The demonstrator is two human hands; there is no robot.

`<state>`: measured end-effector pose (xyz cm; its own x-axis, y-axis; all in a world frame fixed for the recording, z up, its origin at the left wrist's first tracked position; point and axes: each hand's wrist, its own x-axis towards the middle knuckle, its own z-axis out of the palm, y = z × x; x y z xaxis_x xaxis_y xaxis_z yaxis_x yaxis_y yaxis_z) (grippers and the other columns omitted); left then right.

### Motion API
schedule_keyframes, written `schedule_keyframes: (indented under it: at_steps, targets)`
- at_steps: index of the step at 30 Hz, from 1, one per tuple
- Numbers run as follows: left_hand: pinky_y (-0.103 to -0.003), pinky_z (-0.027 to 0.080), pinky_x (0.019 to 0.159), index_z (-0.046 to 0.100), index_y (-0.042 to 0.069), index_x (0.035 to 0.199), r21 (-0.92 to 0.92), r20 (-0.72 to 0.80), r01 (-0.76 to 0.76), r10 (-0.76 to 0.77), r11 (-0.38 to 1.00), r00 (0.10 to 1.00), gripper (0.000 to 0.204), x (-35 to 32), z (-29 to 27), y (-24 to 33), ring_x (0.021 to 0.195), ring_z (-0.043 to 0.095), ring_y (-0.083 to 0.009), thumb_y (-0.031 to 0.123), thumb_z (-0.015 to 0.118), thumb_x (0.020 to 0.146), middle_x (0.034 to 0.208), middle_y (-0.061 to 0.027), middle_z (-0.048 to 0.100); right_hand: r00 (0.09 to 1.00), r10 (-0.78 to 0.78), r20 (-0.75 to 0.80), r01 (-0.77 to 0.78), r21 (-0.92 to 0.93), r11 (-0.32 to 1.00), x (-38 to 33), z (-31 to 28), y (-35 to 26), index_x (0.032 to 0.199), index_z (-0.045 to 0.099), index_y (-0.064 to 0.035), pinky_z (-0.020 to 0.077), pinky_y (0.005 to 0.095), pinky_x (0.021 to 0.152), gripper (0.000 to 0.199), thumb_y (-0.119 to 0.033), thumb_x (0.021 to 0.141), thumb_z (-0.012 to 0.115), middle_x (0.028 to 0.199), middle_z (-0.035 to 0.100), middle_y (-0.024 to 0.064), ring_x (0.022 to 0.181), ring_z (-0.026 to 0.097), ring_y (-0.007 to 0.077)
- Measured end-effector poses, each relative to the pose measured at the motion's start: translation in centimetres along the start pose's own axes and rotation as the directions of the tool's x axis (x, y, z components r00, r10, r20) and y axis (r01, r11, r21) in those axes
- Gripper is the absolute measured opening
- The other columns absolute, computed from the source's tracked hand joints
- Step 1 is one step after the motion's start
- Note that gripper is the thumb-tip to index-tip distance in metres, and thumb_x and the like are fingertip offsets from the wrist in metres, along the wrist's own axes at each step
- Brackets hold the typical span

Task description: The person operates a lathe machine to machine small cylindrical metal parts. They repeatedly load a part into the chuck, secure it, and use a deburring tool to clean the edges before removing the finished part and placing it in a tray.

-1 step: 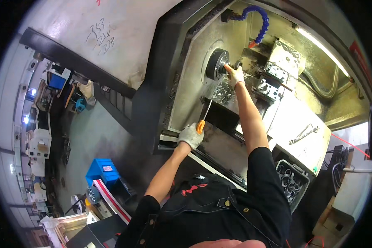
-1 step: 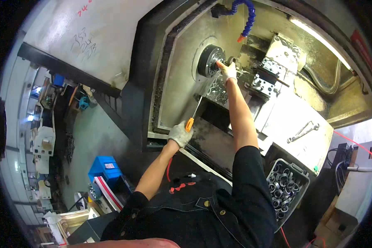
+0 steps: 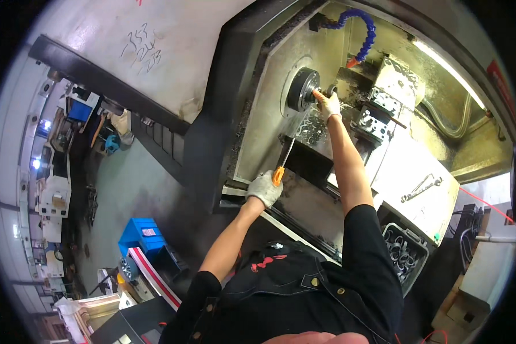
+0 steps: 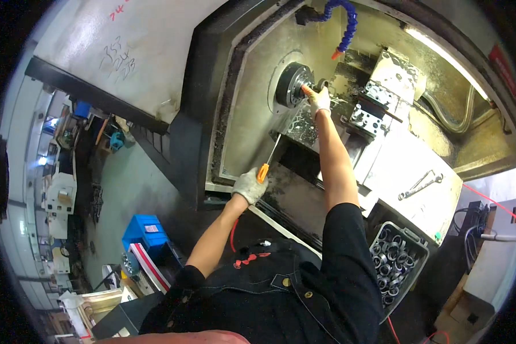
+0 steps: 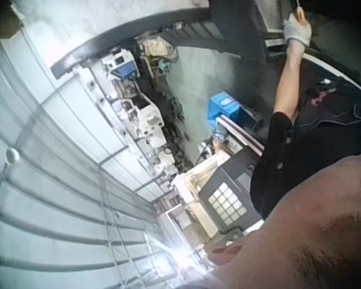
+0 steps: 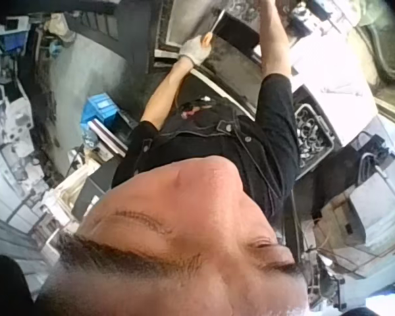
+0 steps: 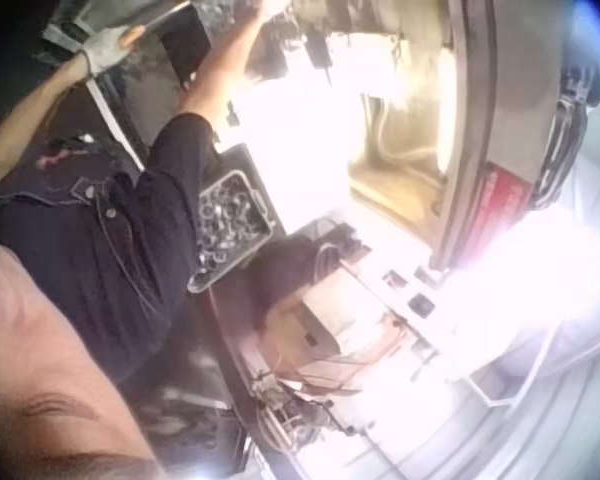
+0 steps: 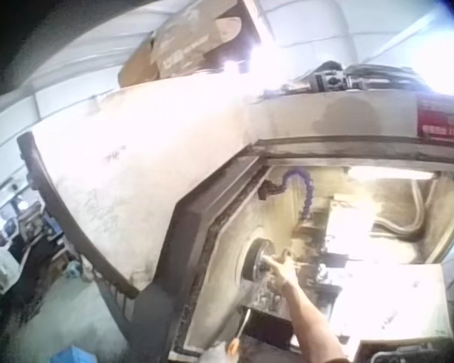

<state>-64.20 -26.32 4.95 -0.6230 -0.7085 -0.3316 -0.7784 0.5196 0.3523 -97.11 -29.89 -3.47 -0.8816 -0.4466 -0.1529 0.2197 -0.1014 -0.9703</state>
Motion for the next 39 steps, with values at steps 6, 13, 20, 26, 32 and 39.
schedule_keyframes:
  at_steps: [6, 13, 20, 26, 32, 39]
  targets:
    - [-0.046, 0.045, 0.077, 0.054, 0.008, 0.097, 0.022, -0.007, -0.023, 0.023, 0.999, 1.0, 0.033, 0.2, -0.1, -0.2, 0.088, 0.057, -0.0386, 0.035, 0.053, 0.078, 0.091, -0.0219, 0.061, 1.0, -0.03, 0.002, 0.029, -0.266, 0.963, 0.8, 0.6, 0.1, 0.09, 0.051, -0.0019, 0.0402, 0.0235, 0.049, 0.045, -0.027, 0.064, 0.079, 0.072, 0.055, 0.0034, 0.054, 0.047, 0.0101]
    - [-0.047, 0.045, 0.076, 0.055, 0.008, 0.095, -0.071, -0.056, -0.046, 0.042, 0.996, 0.998, 0.032, 0.7, -0.1, -0.2, 0.086, 0.058, -0.0394, 0.034, 0.053, 0.078, 0.087, -0.022, 0.061, 0.992, -0.125, -0.021, 0.122, -0.096, 0.988, 1.9, 0.0, 1.9, 0.095, 0.049, -0.0019, 0.0428, 0.026, 0.056, 0.05, -0.025, 0.062, 0.079, 0.081, 0.056, 0.0058, 0.064, 0.05, 0.0125]
    - [-0.046, 0.045, 0.076, 0.056, 0.007, 0.093, -0.091, -0.025, -0.046, 0.044, 0.995, 0.999, 0.032, 0.7, 0.1, -1.7, 0.086, 0.057, -0.0397, 0.034, 0.055, 0.077, 0.088, -0.0231, 0.061, 0.989, -0.146, 0.019, 0.146, 0.012, 0.989, 1.8, -0.3, 2.3, 0.11, 0.047, 0.0017, 0.0447, 0.0299, 0.074, 0.066, -0.026, 0.06, 0.079, 0.097, 0.058, 0.0109, 0.083, 0.055, 0.0187]
    - [-0.045, 0.045, 0.077, 0.055, 0.006, 0.095, -0.076, -0.004, -0.017, 0.016, 0.997, 1.0, 0.033, 0.9, 0.0, -1.8, 0.086, 0.058, -0.0394, 0.034, 0.054, 0.077, 0.089, -0.023, 0.061, 0.994, -0.081, 0.07, 0.078, 0.047, 0.996, 1.6, -0.1, 1.6, 0.108, 0.048, 0.0004, 0.0434, 0.0274, 0.066, 0.06, -0.026, 0.063, 0.078, 0.091, 0.057, 0.0062, 0.075, 0.052, 0.0141]
    - [-0.045, 0.046, 0.078, 0.056, 0.005, 0.095, -0.11, 0.006, -0.053, 0.054, 0.993, 0.999, 0.033, 3.0, -0.6, 0.1, 0.088, 0.058, -0.0386, 0.033, 0.054, 0.077, 0.09, -0.0228, 0.061, 0.977, -0.148, 0.154, 0.142, 0.049, 0.989, 0.7, 0.0, 0.6, 0.092, 0.05, -0.0066, 0.0378, 0.0214, 0.052, 0.038, -0.026, 0.069, 0.072, 0.077, 0.051, -0.0006, 0.06, 0.046, 0.0074]
    - [-0.044, 0.045, 0.08, 0.055, 0.003, 0.101, -0.031, -0.021, -0.016, 0.015, 0.999, 1.0, 0.035, 7.1, -1.1, 3.5, 0.092, 0.057, -0.0384, 0.029, 0.048, 0.079, 0.095, -0.024, 0.06, 0.951, -0.276, 0.139, 0.284, -0.04, 0.958, 1.0, -1.4, 1.9, 0.096, 0.051, -0.0055, 0.039, 0.0211, 0.057, 0.035, -0.021, 0.071, 0.07, 0.079, 0.053, -0.0007, 0.064, 0.047, 0.0079]
